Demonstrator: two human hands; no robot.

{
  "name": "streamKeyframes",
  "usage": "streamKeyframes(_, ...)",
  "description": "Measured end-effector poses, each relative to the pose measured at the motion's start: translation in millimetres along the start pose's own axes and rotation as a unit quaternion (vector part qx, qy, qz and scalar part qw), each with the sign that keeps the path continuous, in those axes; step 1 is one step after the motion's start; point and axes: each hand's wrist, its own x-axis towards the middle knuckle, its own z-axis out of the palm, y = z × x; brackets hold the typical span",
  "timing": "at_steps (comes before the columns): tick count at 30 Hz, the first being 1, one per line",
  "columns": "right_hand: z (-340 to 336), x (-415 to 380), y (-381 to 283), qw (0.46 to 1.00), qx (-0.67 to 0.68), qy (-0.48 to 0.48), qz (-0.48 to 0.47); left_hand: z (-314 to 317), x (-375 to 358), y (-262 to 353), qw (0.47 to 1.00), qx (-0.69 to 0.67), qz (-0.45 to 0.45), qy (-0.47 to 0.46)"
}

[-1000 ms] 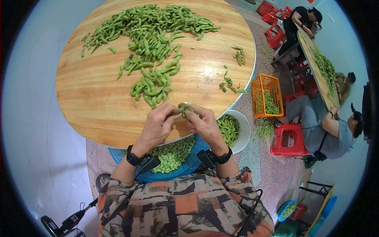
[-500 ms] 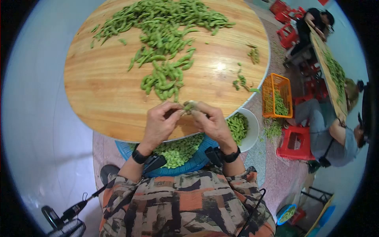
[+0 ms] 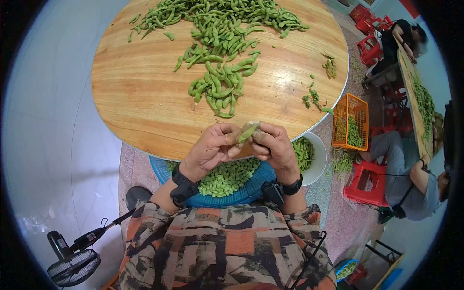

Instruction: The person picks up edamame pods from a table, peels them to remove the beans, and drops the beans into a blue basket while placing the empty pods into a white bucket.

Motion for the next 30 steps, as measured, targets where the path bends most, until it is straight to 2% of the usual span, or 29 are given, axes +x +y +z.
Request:
streamKeyframes(4,3.8,-0.4,2.0,0.999,-0.028,0.007,-0.018,14.9,-4.4,-3.1,0.999,-0.003,0.003,0.050)
streamKeyframes(6,14.7,-1.4,3.2,0.971,-0.211,0.098,-0.054,26.5,-8.7,-3.3,0.970,0.199,0.037,0.138)
streamKeyframes(7,20.3,-2.2,4.9,0.971,-0.211,0.097,-0.053,23.3,-9.1,-4.8,0.970,0.198,0.037,0.139)
streamKeyframes(8,25.8,-3.2,7.0,0.962,-0.239,0.114,-0.061,17.6,-9.0,-7.7,0.907,0.376,0.094,0.166)
streamKeyframes(9,28.6,-3.4,8.6,0.952,-0.267,0.130,-0.069,15.0,-9.7,-8.7,0.808,0.539,0.146,0.187)
streamKeyframes(10,28.6,-2.3,10.3,0.953,-0.266,0.128,-0.067,15.0,-9.7,-8.8,0.808,0.539,0.145,0.189)
streamKeyframes(12,26.8,-0.1,13.8,0.919,-0.345,0.139,-0.127,18.6,-6.5,-7.5,0.729,0.596,0.294,0.165)
streamKeyframes(13,26.5,0.1,14.2,0.919,-0.346,0.139,-0.127,18.5,-7.5,-4.4,0.729,0.595,0.294,0.166)
streamKeyframes(15,25.8,-0.4,14.4,0.915,-0.360,0.139,-0.119,15.5,-12.8,4.3,0.884,0.422,0.090,0.178)
streamKeyframes(16,27.3,-0.6,13.6,0.915,-0.362,0.137,-0.118,11.6,-14.1,11.3,0.885,0.421,0.091,0.179)
streamKeyframes(18,31.5,-2.0,12.5,0.912,-0.374,0.110,-0.130,4.8,-16.1,24.2,0.935,0.337,-0.044,0.103)
streamKeyframes(19,32.6,-1.4,13.5,0.912,-0.373,0.109,-0.129,5.9,-16.6,25.3,0.935,0.337,-0.044,0.104)
streamKeyframes(21,35.4,1.0,15.4,0.839,-0.492,0.121,-0.197,9.1,-15.7,25.8,0.926,0.359,-0.059,0.104)
streamKeyframes(22,37.2,1.7,17.7,0.839,-0.492,0.121,-0.197,8.6,-15.2,23.5,0.925,0.359,-0.060,0.104)
streamKeyframes(24,40.9,3.0,23.4,0.763,-0.563,0.134,-0.287,5.3,-13.0,15.0,0.928,0.358,-0.015,0.098)
streamKeyframes(28,45.0,4.7,35.1,0.741,-0.577,0.151,-0.309,3.1,-11.0,-2.3,0.907,0.401,0.019,0.129)
streamKeyframes(30,46.9,4.3,38.0,0.730,-0.587,0.156,-0.312,7.6,-11.2,-13.0,0.893,0.405,0.076,0.181)
